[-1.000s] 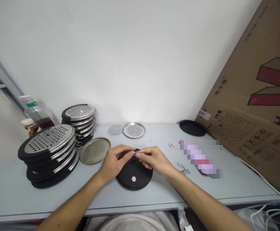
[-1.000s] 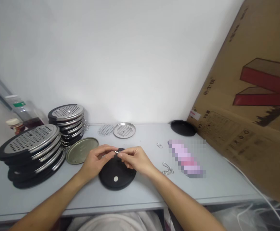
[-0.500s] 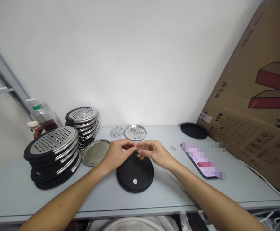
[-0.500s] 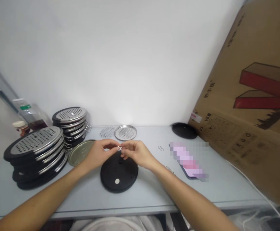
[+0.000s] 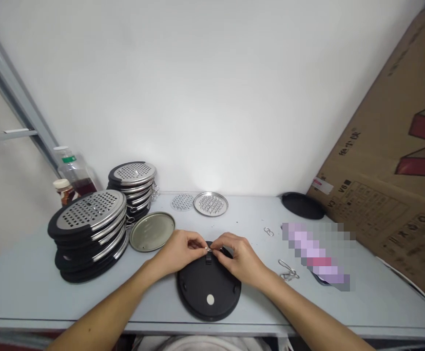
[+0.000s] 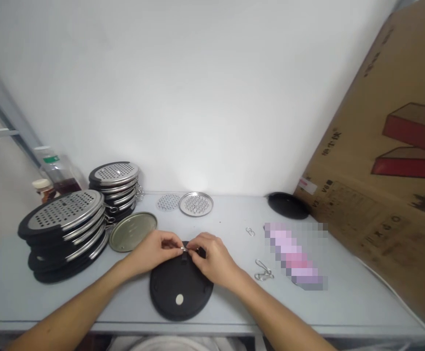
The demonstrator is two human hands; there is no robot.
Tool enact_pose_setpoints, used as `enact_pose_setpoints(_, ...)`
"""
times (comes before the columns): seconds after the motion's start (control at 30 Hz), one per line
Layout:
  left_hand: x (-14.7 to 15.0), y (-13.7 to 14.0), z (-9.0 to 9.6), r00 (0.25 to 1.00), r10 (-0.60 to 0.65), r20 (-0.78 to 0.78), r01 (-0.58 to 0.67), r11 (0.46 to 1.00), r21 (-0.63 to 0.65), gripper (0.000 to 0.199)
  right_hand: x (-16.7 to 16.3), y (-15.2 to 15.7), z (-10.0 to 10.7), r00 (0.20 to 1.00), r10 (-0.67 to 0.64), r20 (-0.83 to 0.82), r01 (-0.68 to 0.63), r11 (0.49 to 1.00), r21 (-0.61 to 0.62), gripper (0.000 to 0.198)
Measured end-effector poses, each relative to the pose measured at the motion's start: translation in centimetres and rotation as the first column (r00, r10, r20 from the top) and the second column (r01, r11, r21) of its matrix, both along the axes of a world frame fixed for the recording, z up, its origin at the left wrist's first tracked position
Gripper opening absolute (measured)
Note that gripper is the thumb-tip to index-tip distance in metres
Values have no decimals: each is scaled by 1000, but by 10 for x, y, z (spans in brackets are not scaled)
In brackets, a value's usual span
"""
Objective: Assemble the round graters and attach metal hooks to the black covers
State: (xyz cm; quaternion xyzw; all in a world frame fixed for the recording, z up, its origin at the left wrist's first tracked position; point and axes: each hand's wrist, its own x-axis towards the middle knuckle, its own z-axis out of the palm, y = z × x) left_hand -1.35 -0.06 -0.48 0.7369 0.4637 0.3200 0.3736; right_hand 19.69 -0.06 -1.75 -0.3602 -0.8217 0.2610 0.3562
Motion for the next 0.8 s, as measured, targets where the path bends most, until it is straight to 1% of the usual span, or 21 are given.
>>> enact_pose_setpoints(0.07, 1, 3, -3, 996, 63, 66, -65, 997, 32, 11, -2, 2, -2, 999, -40, -13, 41, 997, 64, 17)
enact_pose_setpoints(0.13, 4, 5, -7, 990, 116, 77, -125, 986, 113, 11, -4, 5, -5, 996, -80, -39, 84, 991, 103, 19)
enact_pose_setpoints(0.2, 7, 5, -10, 990, 135, 48, -142, 969, 204, 12, -5, 8, -8, 993, -100, -61, 106, 988, 108, 20)
enact_pose_setpoints(0.3, 9, 4, -14, 986, 165, 10, -160, 937, 310, 15, -6, 11, -12, 994, -88, -65, 94, 991, 95, 23)
enact_pose_setpoints(0.4, 9, 3, -15, 983, 184, 5, -174, 920, 351, 17, -6, 13, -14, 995, -72, -69, 76, 995, 63, 25)
enact_pose_setpoints(0.53, 9, 1, -16, 988, 154, -13, -137, 911, 390, 21, -5, 14, -17, 995, -65, -77, 67, 998, 18, 27)
enact_pose_setpoints(0.67, 9, -1, -14, 980, 173, -95, -113, 886, 449, 20, -5, 13, -17, 997, -70, -43, 71, 997, 15, 32)
enact_pose_setpoints(0.8, 9, -3, -14, 974, 193, -117, -120, 881, 457, 19, -7, 13, -16, 997, -76, -31, 76, 997, 14, 33)
